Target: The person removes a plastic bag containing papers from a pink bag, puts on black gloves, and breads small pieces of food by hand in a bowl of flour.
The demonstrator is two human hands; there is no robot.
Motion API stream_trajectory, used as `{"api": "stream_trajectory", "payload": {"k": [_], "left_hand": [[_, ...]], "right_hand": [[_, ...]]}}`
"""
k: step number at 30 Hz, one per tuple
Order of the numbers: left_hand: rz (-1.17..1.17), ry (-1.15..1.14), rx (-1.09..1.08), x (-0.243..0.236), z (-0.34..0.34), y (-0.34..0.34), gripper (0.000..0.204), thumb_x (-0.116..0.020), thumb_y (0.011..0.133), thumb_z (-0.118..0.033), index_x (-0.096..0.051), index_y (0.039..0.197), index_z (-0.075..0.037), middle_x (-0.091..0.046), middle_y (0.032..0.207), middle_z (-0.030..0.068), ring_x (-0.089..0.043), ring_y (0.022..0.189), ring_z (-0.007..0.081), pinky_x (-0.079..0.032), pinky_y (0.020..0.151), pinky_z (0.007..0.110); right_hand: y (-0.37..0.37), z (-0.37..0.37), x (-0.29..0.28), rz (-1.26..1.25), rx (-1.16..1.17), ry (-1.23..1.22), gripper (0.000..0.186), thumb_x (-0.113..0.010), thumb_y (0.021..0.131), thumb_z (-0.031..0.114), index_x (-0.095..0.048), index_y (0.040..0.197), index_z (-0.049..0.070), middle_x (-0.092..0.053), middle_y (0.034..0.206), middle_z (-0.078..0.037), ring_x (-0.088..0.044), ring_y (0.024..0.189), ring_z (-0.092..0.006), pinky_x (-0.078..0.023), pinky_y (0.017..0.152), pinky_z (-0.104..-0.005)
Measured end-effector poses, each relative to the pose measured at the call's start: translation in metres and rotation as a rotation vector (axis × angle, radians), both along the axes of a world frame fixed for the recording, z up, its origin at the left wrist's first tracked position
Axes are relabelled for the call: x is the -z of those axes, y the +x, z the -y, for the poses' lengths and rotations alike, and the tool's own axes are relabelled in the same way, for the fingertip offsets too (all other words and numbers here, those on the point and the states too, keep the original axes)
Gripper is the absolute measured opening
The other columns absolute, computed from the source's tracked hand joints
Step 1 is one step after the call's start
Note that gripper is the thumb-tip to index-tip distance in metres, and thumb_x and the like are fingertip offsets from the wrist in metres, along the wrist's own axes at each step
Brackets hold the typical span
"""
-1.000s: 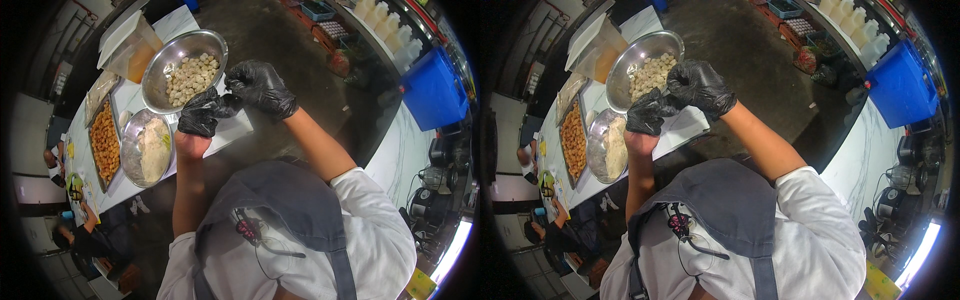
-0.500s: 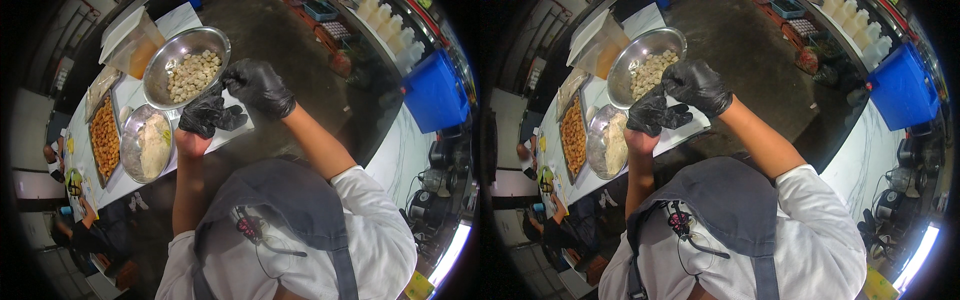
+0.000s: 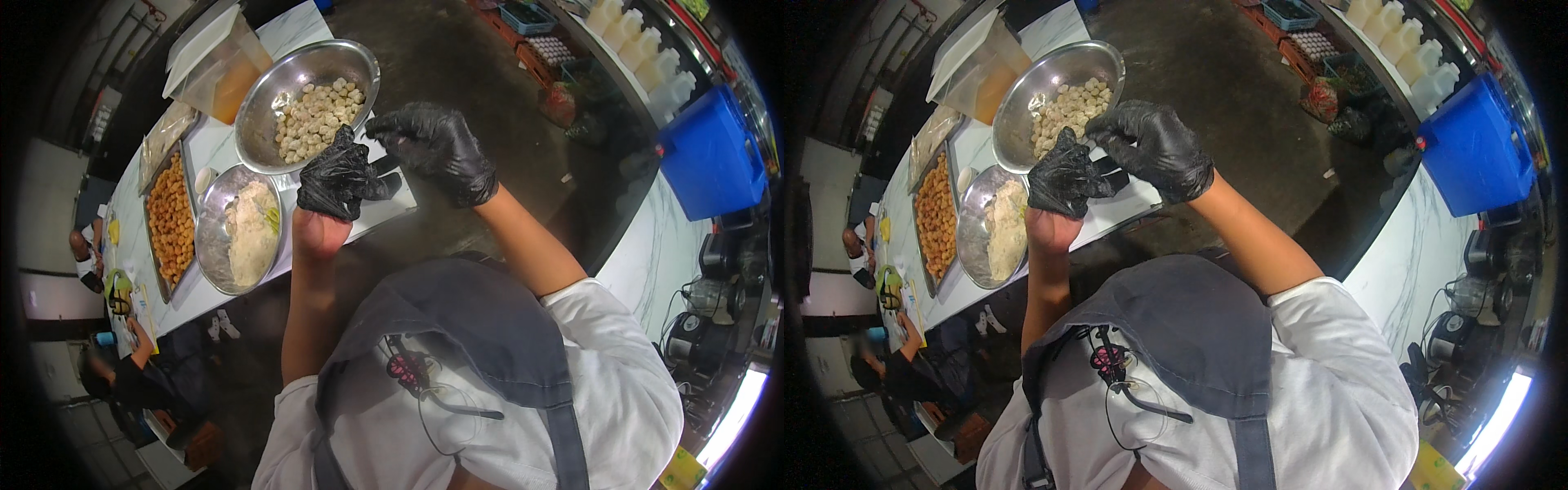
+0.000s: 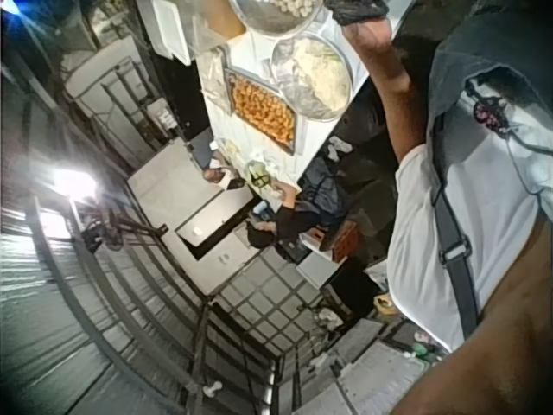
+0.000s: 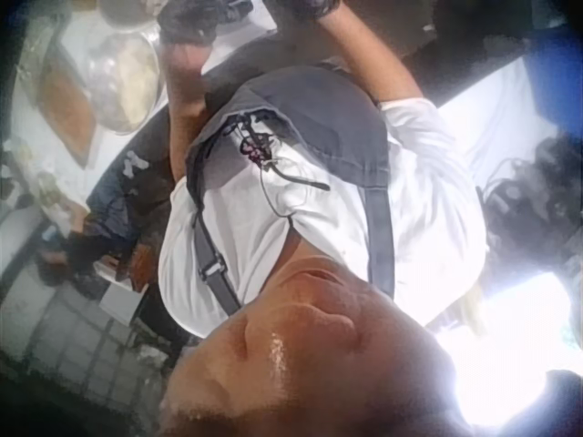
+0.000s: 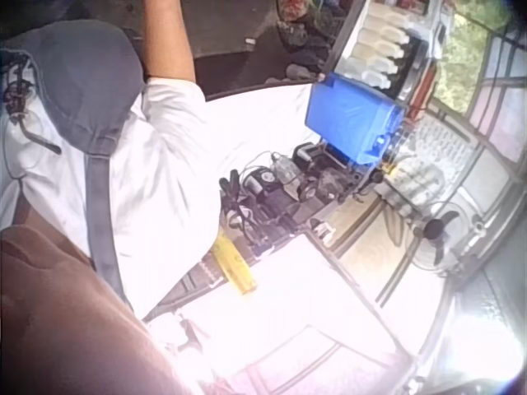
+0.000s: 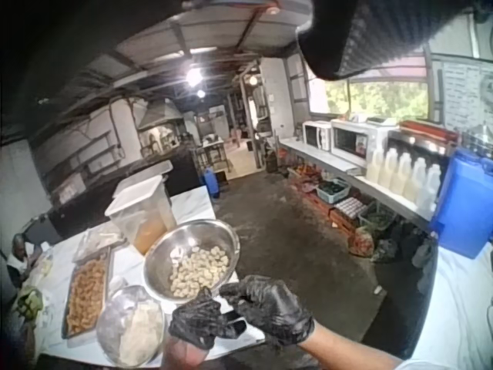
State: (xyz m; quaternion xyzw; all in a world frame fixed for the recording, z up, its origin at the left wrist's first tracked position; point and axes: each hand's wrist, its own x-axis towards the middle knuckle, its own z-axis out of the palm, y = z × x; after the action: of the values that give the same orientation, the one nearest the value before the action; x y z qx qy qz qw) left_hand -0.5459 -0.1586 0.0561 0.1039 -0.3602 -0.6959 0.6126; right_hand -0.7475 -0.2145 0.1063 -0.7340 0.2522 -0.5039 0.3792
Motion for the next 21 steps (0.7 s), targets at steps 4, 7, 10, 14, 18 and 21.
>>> {"api": "stream_trajectory", "payload": {"k": [4,7,10,14,18,21], "left_hand": [[-0.055,0.098,0.039,0.005,0.001,0.002,0.051,-0.046,0.09,-0.025,-0.034,0.132,0.003,-0.042,0.133,0.0154,-0.043,0.121,0.0275,-0.033,0.104,0.042],[-0.044,0.132,0.014,0.006,0.0,0.001,0.046,-0.043,0.092,-0.025,-0.039,0.129,0.001,-0.046,0.13,0.0149,-0.045,0.12,0.0277,-0.034,0.103,0.042],[-0.11,0.148,0.048,0.005,0.0,0.002,0.045,-0.041,0.092,-0.025,-0.04,0.129,0.0,-0.046,0.131,0.0144,-0.045,0.12,0.0271,-0.034,0.103,0.041],[-0.095,0.159,-0.054,0.006,0.001,0.006,0.045,-0.041,0.092,-0.025,-0.04,0.129,0.0,-0.045,0.131,0.014,-0.045,0.12,0.0263,-0.034,0.103,0.039],[-0.09,0.129,-0.018,-0.006,-0.003,-0.008,0.047,-0.042,0.092,-0.027,-0.039,0.13,0.001,-0.045,0.131,0.0143,-0.043,0.122,0.0258,-0.033,0.104,0.039],[-0.083,0.083,0.013,-0.005,-0.004,-0.01,0.049,-0.041,0.092,-0.029,-0.037,0.131,0.001,-0.044,0.132,0.0145,-0.043,0.122,0.0271,-0.032,0.105,0.041]], "right_hand": [[0.008,-0.006,0.009,-0.079,0.037,-0.254,0.032,-0.064,0.071,-0.001,-0.066,0.102,0.006,-0.06,0.079,-0.011,-0.059,0.07,-0.024,-0.048,0.063,-0.0327],[0.01,-0.004,0.016,-0.146,0.109,-0.493,0.033,-0.066,0.07,0.001,-0.065,0.103,0.005,-0.06,0.082,-0.012,-0.06,0.07,-0.0231,-0.049,0.061,-0.0329],[0.014,0.001,0.027,-0.047,0.008,-0.369,0.029,-0.065,0.071,0.001,-0.065,0.1,0.003,-0.061,0.081,-0.012,-0.06,0.071,-0.0238,-0.049,0.062,-0.032],[0.012,-0.003,0.008,-0.072,0.088,-0.082,0.022,-0.065,0.076,0.013,-0.066,0.097,0.005,-0.065,0.087,-0.013,-0.064,0.076,-0.0264,-0.05,0.069,-0.0334],[0.013,0.004,0.016,0.053,0.045,0.003,0.02,-0.063,0.079,0.01,-0.065,0.097,0.0,-0.065,0.083,-0.014,-0.063,0.071,-0.0174,-0.05,0.065,-0.0298],[0.015,0.004,0.017,0.147,-0.059,0.192,0.021,-0.062,0.08,0.008,-0.064,0.098,-0.001,-0.065,0.082,-0.012,-0.061,0.071,-0.0124,-0.049,0.065,-0.0277]]}}
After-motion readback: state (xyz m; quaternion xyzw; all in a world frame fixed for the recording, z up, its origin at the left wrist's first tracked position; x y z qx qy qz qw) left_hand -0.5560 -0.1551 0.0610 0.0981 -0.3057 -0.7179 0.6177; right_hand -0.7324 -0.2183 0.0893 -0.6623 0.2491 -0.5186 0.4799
